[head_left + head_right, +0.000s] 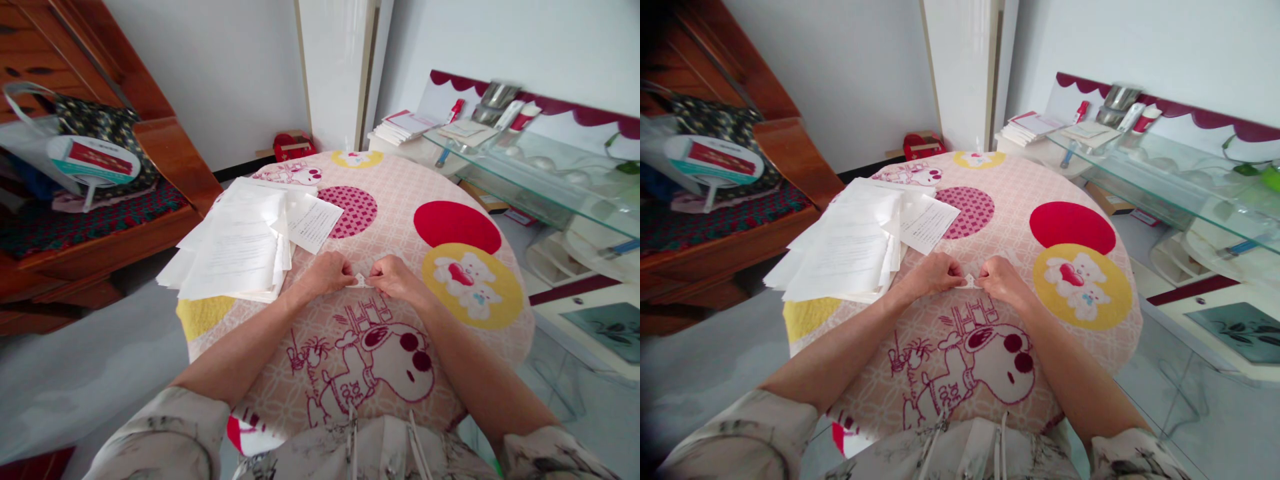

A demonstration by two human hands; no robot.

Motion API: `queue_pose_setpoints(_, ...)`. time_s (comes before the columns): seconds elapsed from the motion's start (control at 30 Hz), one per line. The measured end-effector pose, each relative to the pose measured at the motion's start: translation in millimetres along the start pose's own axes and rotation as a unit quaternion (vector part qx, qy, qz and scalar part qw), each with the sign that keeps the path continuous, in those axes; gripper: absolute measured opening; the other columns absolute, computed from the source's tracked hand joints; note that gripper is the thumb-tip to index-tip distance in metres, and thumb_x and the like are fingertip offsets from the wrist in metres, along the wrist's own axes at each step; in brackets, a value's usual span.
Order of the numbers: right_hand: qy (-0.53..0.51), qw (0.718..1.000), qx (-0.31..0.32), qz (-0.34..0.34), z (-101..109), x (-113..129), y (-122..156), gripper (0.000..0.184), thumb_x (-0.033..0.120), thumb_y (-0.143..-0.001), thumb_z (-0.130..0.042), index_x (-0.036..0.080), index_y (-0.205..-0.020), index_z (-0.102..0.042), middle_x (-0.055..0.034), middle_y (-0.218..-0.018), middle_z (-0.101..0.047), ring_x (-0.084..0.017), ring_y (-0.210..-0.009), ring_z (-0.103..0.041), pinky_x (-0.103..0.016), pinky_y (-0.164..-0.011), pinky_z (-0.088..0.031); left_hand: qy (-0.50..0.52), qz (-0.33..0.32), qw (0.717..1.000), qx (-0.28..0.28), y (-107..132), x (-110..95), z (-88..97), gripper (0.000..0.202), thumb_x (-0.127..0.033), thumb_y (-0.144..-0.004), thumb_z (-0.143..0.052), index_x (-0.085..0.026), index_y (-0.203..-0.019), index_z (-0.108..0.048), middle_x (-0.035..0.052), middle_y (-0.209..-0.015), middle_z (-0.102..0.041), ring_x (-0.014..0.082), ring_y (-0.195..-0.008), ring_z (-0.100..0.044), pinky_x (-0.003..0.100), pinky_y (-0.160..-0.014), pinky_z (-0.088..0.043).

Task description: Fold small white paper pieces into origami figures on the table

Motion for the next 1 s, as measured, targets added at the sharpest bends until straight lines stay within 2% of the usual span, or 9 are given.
queue_pose_setpoints(0.13,-0.073,0.995,0.046,-0.054,-5,-12,4,0.030,0.023,-0.080,-0.074,0.019,-0.054,-0.060,0.0009,-0.043,-0.059,-0.010,-0.034,-0.050,-0.021,-0.036,-0.035,-0.014,-0.002,1.000,-0.007,1,0,-0.3,0.020,-0.027,-0.076,-0.074,-0.018,-0.059,-0.072,-0.0005,-0.053,-0.062,0.0125,-0.053,-0.053,0.026,-0.055,-0.032)
queue_pose_setpoints(0.2,-0.082,0.993,0.054,-0.059,-4,-14,5,0.026,0.020,-0.079,-0.072,0.018,-0.056,-0.061,0.0017,-0.044,-0.059,-0.009,-0.033,-0.049,-0.020,-0.035,-0.036,-0.020,0.002,1.000,-0.005,1,0,-0.3,0.019,-0.026,-0.077,-0.075,-0.017,-0.060,-0.072,0.0001,-0.054,-0.063,0.0128,-0.054,-0.053,0.027,-0.056,-0.032)
queue_pose_setpoints(0.37,-0.045,0.997,0.046,-0.037,-2,-12,7,0.015,0.015,-0.075,-0.070,0.019,-0.062,-0.063,0.0037,-0.048,-0.060,-0.010,-0.037,-0.054,-0.018,-0.035,-0.036,-0.021,-0.007,1.000,-0.005,4,-3,0.1,0.017,-0.027,-0.080,-0.073,-0.017,-0.065,-0.075,0.0013,-0.060,-0.067,0.0133,-0.056,-0.054,0.027,-0.058,-0.033)
queue_pose_setpoints(0.6,0.002,0.999,0.039,-0.023,-2,-6,6,0.016,0.015,-0.075,-0.071,0.019,-0.063,-0.062,0.0039,-0.048,-0.057,-0.011,-0.039,-0.054,-0.020,-0.037,-0.035,-0.045,-0.014,0.999,-0.015,4,-3,-2.6,0.016,-0.025,-0.080,-0.073,-0.017,-0.067,-0.076,0.0021,-0.063,-0.069,0.0132,-0.056,-0.053,0.028,-0.058,-0.033)
queue_pose_setpoints(0.87,0.041,0.997,0.059,-0.035,-4,-3,8,0.013,0.016,-0.078,-0.069,0.017,-0.067,-0.063,0.0027,-0.054,-0.057,-0.011,-0.045,-0.054,-0.022,-0.045,-0.037,-0.079,0.003,0.997,0.008,5,-2,-5.0,0.016,-0.027,-0.085,-0.072,-0.016,-0.076,-0.080,0.0042,-0.071,-0.073,0.0144,-0.062,-0.057,0.027,-0.063,-0.037)
queue_pose_setpoints(1.0,0.085,0.994,0.065,-0.031,-4,3,8,0.016,0.014,-0.080,-0.069,0.017,-0.066,-0.063,0.0022,-0.056,-0.057,-0.011,-0.051,-0.053,-0.023,-0.050,-0.034,-0.082,0.005,0.997,0.008,5,-2,-4.4,0.016,-0.028,-0.085,-0.071,-0.017,-0.077,-0.080,0.0036,-0.071,-0.073,0.0140,-0.061,-0.057,0.027,-0.062,-0.037)
Point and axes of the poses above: each hand's wrist, its own y-axis away from the middle knuckle, its own z-axis out of the back of the hand, x = y × z, the point moved 10 cm from there along -y, towards the middle knuckle
